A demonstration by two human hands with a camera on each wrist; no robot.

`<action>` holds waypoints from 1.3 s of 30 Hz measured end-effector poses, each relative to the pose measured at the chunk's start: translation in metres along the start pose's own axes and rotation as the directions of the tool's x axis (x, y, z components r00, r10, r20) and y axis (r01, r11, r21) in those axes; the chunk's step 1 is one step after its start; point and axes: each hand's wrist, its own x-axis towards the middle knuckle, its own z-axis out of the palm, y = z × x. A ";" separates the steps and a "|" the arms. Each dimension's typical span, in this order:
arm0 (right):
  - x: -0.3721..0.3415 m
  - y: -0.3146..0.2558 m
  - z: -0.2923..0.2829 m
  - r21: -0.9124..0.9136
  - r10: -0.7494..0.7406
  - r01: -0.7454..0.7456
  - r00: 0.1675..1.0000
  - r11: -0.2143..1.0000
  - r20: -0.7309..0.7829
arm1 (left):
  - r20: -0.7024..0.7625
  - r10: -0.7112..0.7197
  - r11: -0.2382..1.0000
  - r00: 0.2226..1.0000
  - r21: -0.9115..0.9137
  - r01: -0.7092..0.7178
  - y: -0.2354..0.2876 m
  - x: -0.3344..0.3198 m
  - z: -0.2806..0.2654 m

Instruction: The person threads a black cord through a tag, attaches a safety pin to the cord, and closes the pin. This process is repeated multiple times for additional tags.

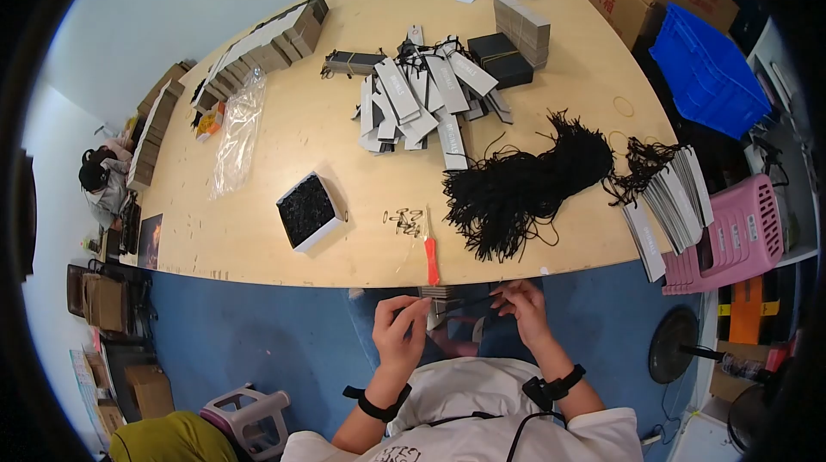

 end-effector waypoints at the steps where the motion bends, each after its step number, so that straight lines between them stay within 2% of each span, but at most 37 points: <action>1: 0.001 0.002 -0.002 0.001 -0.001 0.001 1.000 1.000 0.000 | -0.001 -0.021 1.000 1.000 -0.010 0.021 0.000 0.001 0.001; 3: 0.000 0.004 -0.005 -0.130 0.031 -0.035 0.999 0.991 -0.039 | 0.000 -0.042 0.999 0.999 -0.021 0.042 0.002 0.004 0.001; 5: 0.000 0.004 -0.006 -0.153 0.040 -0.048 0.998 0.987 -0.053 | 0.073 -0.158 0.981 0.985 -0.099 0.165 0.005 0.008 -0.001; 11: -0.002 0.007 -0.011 -0.217 0.060 -0.080 0.994 0.973 -0.094 | 0.214 -0.040 0.998 0.976 -0.045 0.051 0.003 -0.002 -0.008; 15: -0.003 0.008 -0.012 -0.214 0.055 -0.070 0.996 0.974 -0.076 | 0.187 -0.006 1.000 0.982 -0.027 0.011 0.003 -0.008 -0.008; 17: -0.004 0.009 -0.011 -0.229 0.043 -0.054 0.998 0.972 -0.056 | 0.220 0.098 0.995 0.971 0.014 -0.103 0.003 -0.007 -0.009; 21: -0.007 0.004 -0.008 -0.303 -0.012 0.021 0.999 0.953 0.033 | 0.273 0.116 0.993 0.955 -0.027 -0.113 0.002 -0.020 -0.002; 25: -0.018 -0.016 0.010 -0.310 -0.062 0.078 0.996 0.948 0.060 | 0.211 0.015 0.990 0.977 -0.141 0.016 0.008 -0.024 0.005; 26: -0.022 -0.024 0.018 -0.336 -0.075 0.110 0.990 0.935 0.117 | 0.180 -0.041 0.980 0.983 -0.186 0.075 0.009 -0.024 0.006; 27: -0.025 -0.032 0.026 -0.360 -0.086 0.145 0.981 0.922 0.175 | 0.179 -0.043 0.979 0.983 -0.186 0.077 0.009 -0.025 0.006; 28: -0.027 -0.040 0.035 -0.361 -0.085 0.144 0.981 0.921 0.175 | 0.188 -0.063 0.981 0.980 -0.168 0.095 0.009 -0.027 0.005; 30: -0.030 -0.053 0.053 -0.528 -0.127 0.320 0.921 0.787 0.369 | 0.193 -0.082 0.983 0.978 -0.148 0.112 0.009 -0.027 0.004; 31: -0.030 -0.059 0.062 -0.527 -0.127 0.322 0.920 0.787 0.371 | 0.197 -0.072 0.984 0.978 -0.144 0.102 0.009 -0.026 0.003; 33: -0.029 -0.068 0.075 -0.574 -0.139 0.486 0.829 0.659 0.542 | 0.199 -0.063 0.986 0.978 -0.138 0.092 0.008 -0.024 0.001; 35: -0.027 -0.069 0.081 -0.565 -0.113 0.475 0.823 0.675 0.557 | 0.203 0.043 0.993 0.978 -0.114 -0.020 0.006 -0.023 -0.002; 37: -0.022 -0.068 0.084 -0.532 -0.166 0.614 0.731 0.583 0.661 | 0.204 0.073 0.993 0.976 -0.109 -0.052 0.007 -0.023 -0.003; 38: -0.022 -0.066 0.084 -0.533 -0.164 0.613 0.731 0.583 0.662 | 0.207 0.105 0.991 0.973 -0.105 -0.085 0.007 -0.023 -0.003; 39: -0.023 -0.064 0.083 -0.540 -0.116 0.550 0.761 0.637 0.639 | 0.206 0.104 0.991 0.973 -0.105 -0.084 0.008 -0.024 -0.003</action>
